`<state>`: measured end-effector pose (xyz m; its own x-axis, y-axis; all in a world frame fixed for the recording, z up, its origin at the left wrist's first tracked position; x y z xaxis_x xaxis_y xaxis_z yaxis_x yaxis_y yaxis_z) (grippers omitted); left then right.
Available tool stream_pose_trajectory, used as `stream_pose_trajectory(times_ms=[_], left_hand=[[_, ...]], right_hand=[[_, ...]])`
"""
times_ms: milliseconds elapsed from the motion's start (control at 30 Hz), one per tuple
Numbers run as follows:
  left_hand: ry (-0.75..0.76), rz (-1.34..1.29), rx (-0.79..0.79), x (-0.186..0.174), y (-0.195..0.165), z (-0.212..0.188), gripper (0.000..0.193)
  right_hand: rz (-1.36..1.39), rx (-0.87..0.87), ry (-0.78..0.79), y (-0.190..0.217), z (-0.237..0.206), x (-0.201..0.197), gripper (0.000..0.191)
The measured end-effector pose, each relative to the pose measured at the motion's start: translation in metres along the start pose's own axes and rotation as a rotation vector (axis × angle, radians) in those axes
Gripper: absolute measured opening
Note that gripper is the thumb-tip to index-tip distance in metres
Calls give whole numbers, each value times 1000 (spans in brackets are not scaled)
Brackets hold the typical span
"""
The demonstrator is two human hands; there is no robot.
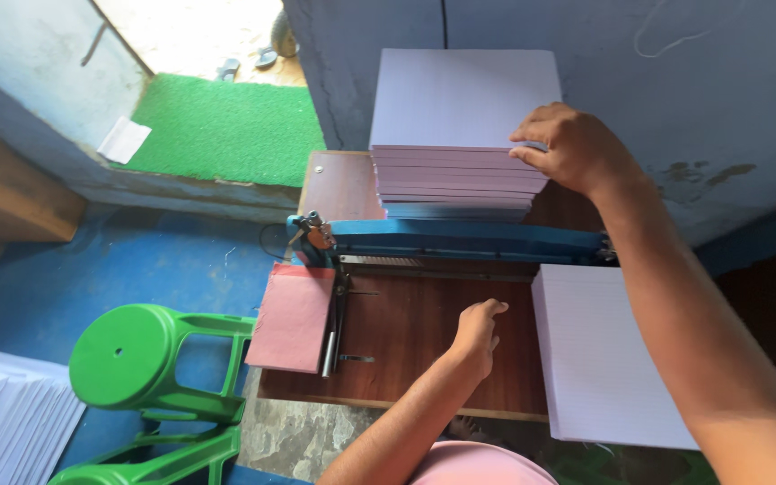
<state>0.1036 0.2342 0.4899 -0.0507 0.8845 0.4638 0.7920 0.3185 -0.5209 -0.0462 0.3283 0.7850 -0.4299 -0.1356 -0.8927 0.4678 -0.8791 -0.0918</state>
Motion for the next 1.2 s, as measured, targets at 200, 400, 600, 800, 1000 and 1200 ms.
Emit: stream_pose_trajectory(times_ms=[200,400,600,800,1000,1200], left_hand=[[-38,-17,-17,-20,-6,-5,69],[-27,-23,15,-27,-7,-2,70],[-8,-25,4,-30,-6,-2,70],[43,-55,33,-28,-14,-6,62],[187,-11,218,0,-64,-20,56],[366,-137,578,39,-181,-34,55]], right_hand=[[-43,51,144,-3,14,14,18],[-62,78,193,-11,15,19,18],[-33,87,187,-20,14,23,16],[-120,-28,15,-11,15,17,10],[-47,-62,-92,-11,13,15,7],[-26,-66,-158,-9,9,12,7]])
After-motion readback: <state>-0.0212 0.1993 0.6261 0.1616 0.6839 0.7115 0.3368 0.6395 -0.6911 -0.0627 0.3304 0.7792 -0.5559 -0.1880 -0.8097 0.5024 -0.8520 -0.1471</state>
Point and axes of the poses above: each hand's wrist, its own z-axis towards the middle knuckle, its own x-axis out of the palm, y = z × x, the point moved 8 cm from there along z, towards the middle knuckle, and after that the axes turned 8 degrees about -z, right-handed, at the moved point
